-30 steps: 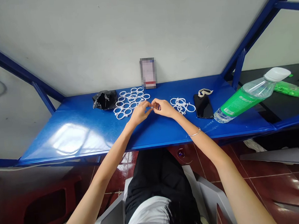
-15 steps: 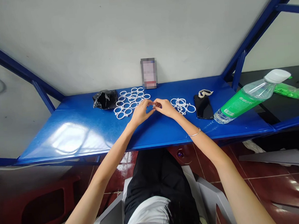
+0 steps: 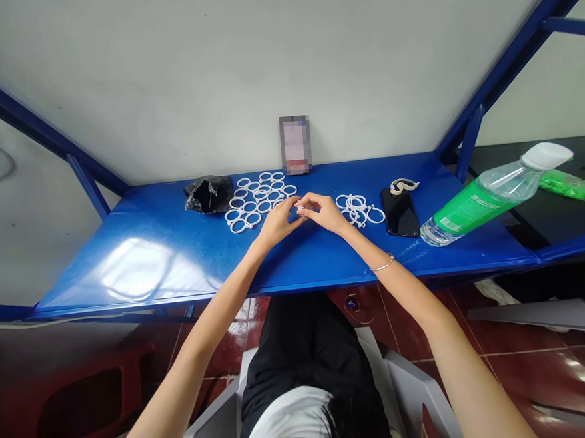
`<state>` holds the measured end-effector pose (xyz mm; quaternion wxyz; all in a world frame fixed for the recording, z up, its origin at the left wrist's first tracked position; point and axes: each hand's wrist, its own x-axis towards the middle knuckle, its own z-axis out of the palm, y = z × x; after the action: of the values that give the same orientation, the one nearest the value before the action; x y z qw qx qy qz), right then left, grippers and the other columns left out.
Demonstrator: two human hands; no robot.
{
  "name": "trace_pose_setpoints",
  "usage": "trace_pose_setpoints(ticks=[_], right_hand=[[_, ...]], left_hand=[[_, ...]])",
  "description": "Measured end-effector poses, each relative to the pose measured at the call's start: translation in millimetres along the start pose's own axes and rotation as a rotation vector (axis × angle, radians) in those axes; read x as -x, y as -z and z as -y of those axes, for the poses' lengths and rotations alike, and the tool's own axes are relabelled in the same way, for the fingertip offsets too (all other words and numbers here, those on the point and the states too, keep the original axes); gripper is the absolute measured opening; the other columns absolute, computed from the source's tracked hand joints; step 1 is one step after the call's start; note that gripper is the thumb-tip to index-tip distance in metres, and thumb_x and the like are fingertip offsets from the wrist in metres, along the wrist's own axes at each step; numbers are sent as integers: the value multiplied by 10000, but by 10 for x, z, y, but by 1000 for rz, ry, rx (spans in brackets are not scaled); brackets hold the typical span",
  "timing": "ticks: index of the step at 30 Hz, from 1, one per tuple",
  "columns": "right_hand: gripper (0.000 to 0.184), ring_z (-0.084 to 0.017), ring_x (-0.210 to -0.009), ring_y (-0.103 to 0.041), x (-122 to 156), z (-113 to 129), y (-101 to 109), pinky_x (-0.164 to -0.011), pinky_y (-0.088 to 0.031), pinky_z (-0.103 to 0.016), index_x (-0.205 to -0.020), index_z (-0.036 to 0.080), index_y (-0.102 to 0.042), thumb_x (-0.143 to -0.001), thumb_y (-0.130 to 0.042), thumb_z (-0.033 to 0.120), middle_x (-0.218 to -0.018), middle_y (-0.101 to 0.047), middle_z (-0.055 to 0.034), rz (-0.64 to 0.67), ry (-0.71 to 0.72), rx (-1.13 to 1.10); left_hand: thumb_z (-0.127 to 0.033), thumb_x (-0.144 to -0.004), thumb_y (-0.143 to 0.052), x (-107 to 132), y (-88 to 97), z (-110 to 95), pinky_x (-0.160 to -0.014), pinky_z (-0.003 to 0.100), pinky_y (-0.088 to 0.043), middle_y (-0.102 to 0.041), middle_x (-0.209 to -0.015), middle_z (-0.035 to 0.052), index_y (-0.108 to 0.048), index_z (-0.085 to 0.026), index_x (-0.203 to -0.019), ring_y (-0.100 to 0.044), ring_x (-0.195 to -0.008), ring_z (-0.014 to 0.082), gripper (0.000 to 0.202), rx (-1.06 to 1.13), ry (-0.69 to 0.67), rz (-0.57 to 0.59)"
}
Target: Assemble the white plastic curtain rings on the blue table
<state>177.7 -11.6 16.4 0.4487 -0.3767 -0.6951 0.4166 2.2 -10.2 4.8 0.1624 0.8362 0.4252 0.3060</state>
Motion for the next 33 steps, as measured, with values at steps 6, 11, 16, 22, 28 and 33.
trace_pose_setpoints(ticks=[6,11,16,22,28,33], right_hand=[[263,-211,-827,-685,8,34,-1,-767,-571,-362,-943,218,-695,-811,-689,445,-934,-737,-48,-85,125,166],[239,-220,-834,-679,2,40,34,-725,-563,-356,-964,226,-708,-859,-648,432,-961,-737,-64,-166,187,302],[248,-227,-837,-674,-7,52,74,-717,-563,-366,-989,232,-713,-907,-595,435,-973,-728,-73,-168,232,372],[247,-226,-838,-667,-2,48,82,-731,-560,-370,-1021,234,-708,-939,-552,409,-973,-719,-79,-154,284,444],[235,-216,-789,-644,3,35,82,-729,-542,-362,-1005,234,-698,-938,-555,408,-918,-703,-71,-158,288,496],[227,-209,-754,-632,3,33,84,-713,-530,-352,-953,232,-694,-930,-564,416,-901,-700,-68,-149,278,508]], left_hand=[[-230,-890,-602,-5,28,-7,-863,324,-544,-637,-1243,121,-495,-167,-1271,-646,-1071,210,401,35,-24,-41],[-254,-883,-629,2,56,-12,-812,310,-539,-632,-1159,113,-486,-177,-1286,-633,-1021,210,434,-8,6,-142],[-290,-892,-635,7,85,-13,-753,276,-521,-617,-1130,87,-487,-213,-1299,-628,-981,192,440,-44,6,-184],[-238,-877,-603,8,102,-43,-743,272,-505,-609,-1062,75,-480,-195,-1294,-614,-948,186,437,-74,1,-205],[-236,-848,-603,11,111,-51,-737,271,-489,-615,-983,52,-498,-202,-1261,-611,-899,179,428,-83,-26,-221],[-249,-846,-617,11,120,-47,-707,268,-481,-630,-949,46,-515,-198,-1242,-619,-864,176,412,-96,-22,-214]])
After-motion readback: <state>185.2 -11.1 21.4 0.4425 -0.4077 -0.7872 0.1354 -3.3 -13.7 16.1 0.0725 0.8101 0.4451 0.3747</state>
